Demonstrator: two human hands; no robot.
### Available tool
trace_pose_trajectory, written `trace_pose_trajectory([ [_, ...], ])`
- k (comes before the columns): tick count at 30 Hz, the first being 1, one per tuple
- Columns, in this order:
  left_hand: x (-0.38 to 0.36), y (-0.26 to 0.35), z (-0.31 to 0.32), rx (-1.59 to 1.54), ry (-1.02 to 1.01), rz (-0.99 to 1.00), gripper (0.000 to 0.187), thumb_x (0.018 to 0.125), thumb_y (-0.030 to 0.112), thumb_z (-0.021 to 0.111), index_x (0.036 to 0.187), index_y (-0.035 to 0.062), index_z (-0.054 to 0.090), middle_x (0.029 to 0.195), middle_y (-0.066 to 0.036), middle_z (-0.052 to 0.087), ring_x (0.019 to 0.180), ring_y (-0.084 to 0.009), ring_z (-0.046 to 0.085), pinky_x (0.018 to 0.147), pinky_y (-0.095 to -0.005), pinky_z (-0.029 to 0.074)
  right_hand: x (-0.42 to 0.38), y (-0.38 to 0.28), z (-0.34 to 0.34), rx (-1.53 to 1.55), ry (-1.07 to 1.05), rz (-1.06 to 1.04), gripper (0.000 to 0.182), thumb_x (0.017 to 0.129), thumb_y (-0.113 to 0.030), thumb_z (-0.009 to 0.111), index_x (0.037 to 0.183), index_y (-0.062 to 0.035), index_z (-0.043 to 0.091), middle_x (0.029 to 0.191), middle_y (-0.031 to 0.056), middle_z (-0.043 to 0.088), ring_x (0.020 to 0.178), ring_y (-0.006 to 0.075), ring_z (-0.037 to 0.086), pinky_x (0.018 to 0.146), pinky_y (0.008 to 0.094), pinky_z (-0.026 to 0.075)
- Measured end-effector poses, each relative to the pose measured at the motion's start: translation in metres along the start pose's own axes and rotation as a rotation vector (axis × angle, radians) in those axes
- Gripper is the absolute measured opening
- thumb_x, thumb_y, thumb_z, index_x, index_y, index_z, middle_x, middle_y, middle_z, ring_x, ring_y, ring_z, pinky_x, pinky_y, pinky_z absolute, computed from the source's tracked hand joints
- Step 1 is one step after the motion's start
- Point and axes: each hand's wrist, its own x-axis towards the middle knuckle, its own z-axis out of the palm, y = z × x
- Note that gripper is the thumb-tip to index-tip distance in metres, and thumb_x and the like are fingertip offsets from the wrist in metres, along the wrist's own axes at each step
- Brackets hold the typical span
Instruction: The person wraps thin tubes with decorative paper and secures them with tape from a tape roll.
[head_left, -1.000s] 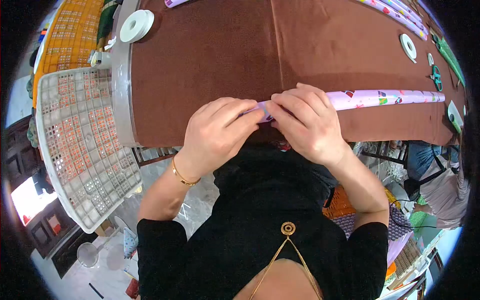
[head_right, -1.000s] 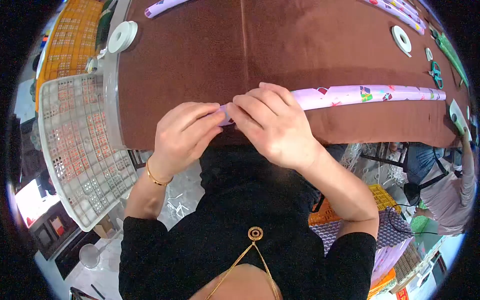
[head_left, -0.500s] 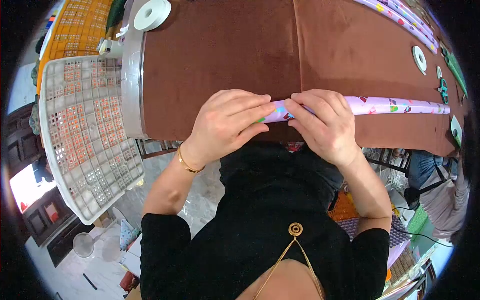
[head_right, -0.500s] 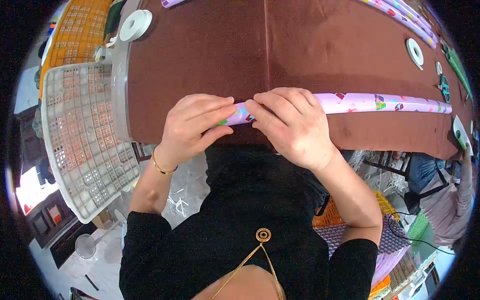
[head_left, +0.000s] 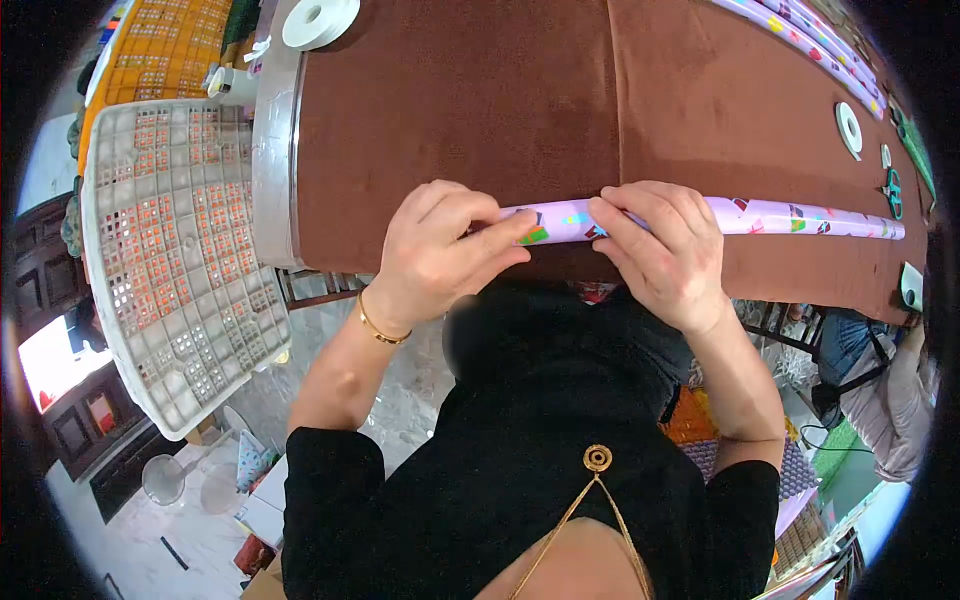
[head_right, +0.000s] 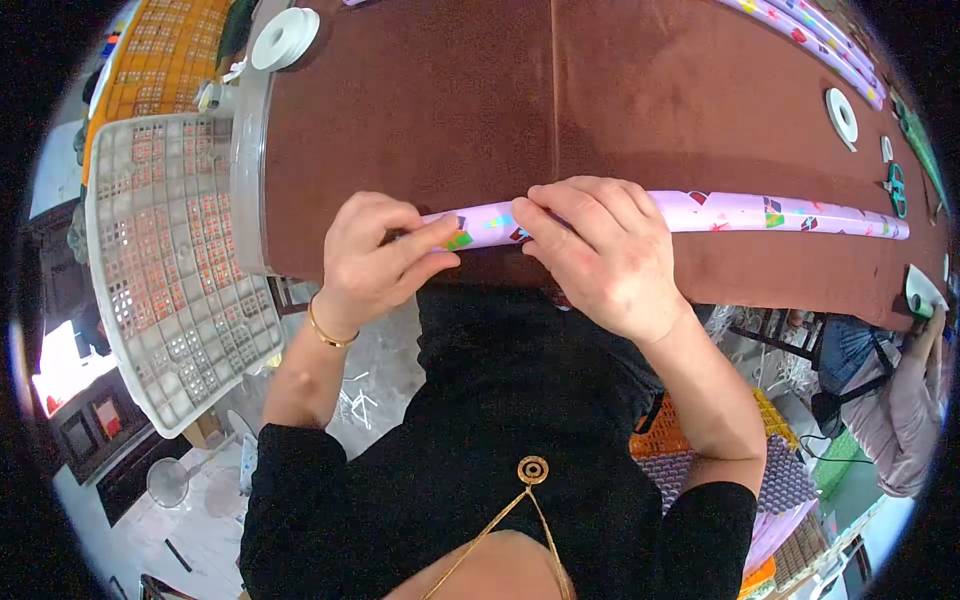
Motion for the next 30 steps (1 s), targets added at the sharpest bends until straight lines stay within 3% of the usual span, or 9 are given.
trace_pose_trajectory([
  [6,-0.019,-0.003,-0.001,0.098,0.099,0.108,0.038,0.058,0.020,0.086,0.094,0.0093,0.076,0.081,-0.001,0.059,0.073,-0.0213,0.056,0.064,-0.0335,0.046,0.000,0.000,-0.001,-0.001,-0.006,0.000,0.045,0.060,-0.008,0.079,0.104,-0.0067,0.071,0.105,0.0072,0.066,0.093,0.0261,0.064,0.079,0.0382,0.050],
  [12,-0.015,0.001,-0.012,0.102,0.091,-0.113,0.035,0.060,0.022,0.086,0.091,0.0104,0.075,0.086,0.000,0.060,0.081,-0.0204,0.057,0.073,-0.0355,0.046,0.002,-0.001,0.000,-0.002,-0.011,-0.004,0.046,0.060,-0.007,0.079,0.105,-0.0058,0.070,0.105,0.0075,0.066,0.093,0.0266,0.064,0.079,0.0383,0.050],
  [14,-0.023,-0.005,-0.008,0.162,0.112,0.001,0.037,0.059,0.023,0.086,0.091,0.0102,0.075,0.088,-0.001,0.061,0.082,-0.0210,0.057,0.076,-0.0369,0.046,0.002,0.000,0.001,-0.039,0.012,-0.009,0.041,0.061,-0.012,0.078,0.102,-0.0085,0.071,0.102,0.0039,0.066,0.093,0.0226,0.063,0.079,0.0368,0.050],
  [16,-0.034,-0.006,-0.003,0.171,0.148,0.012,0.036,0.059,0.022,0.087,0.091,0.0108,0.075,0.090,0.000,0.062,0.084,-0.0216,0.058,0.076,-0.0360,0.046,0.002,0.000,0.000,-0.024,0.000,-0.011,0.044,0.061,-0.009,0.078,0.104,-0.0070,0.071,0.104,0.0058,0.066,0.093,0.0247,0.063,0.079,0.0374,0.050],
  [19,-0.037,-0.005,0.000,0.182,0.255,0.033,0.037,0.060,0.021,0.086,0.094,0.0117,0.075,0.096,0.000,0.062,0.086,-0.0218,0.059,0.077,-0.0363,0.047,0.002,0.000,0.001,-0.004,-0.016,-0.004,0.046,0.061,-0.007,0.079,0.106,-0.0055,0.070,0.105,0.0078,0.066,0.093,0.0267,0.063,0.079,0.0382,0.050],
  [21,-0.032,-0.001,0.000,0.165,0.280,-0.064,0.037,0.060,0.021,0.086,0.094,0.0134,0.075,0.106,-0.001,0.062,0.088,-0.0219,0.060,0.079,-0.0370,0.048,0.001,-0.001,0.000,-0.003,-0.022,0.004,0.045,0.062,-0.007,0.079,0.106,-0.0055,0.070,0.105,0.0077,0.066,0.093,0.0265,0.063,0.080,0.0383,0.050],
  [24,-0.023,-0.001,-0.003,0.232,0.147,0.041,0.037,0.061,0.021,0.086,0.095,0.0150,0.074,0.114,-0.002,0.060,0.091,-0.0220,0.060,0.082,-0.0378,0.048,0.002,-0.006,0.001,-0.038,-0.079,0.039,0.051,0.062,-0.011,0.080,0.111,-0.0077,0.069,0.111,0.0080,0.064,0.099,0.0277,0.062,0.086,0.0421,0.049],
  [28,-0.021,0.001,0.000,0.224,0.134,0.033,0.033,0.064,0.016,0.083,0.096,0.0153,0.075,0.106,-0.001,0.064,0.096,-0.0223,0.061,0.087,-0.0393,0.048,0.016,-0.032,0.010,-0.066,-0.119,0.097,0.065,0.060,-0.026,0.083,0.122,-0.0137,0.063,0.128,0.0099,0.055,0.119,0.0276,0.051,0.103,0.0517,0.037],
  [30,-0.019,0.004,0.004,0.249,0.132,0.024,0.029,0.067,0.014,0.081,0.095,0.0135,0.075,0.101,-0.001,0.066,0.095,-0.0225,0.061,0.088,-0.0402,0.048,0.016,-0.042,0.025,-0.056,-0.152,0.097,0.063,0.063,-0.033,0.080,0.121,-0.0130,0.064,0.135,0.0105,0.051,0.127,0.0272,0.046,0.108,0.0518,0.032],
])
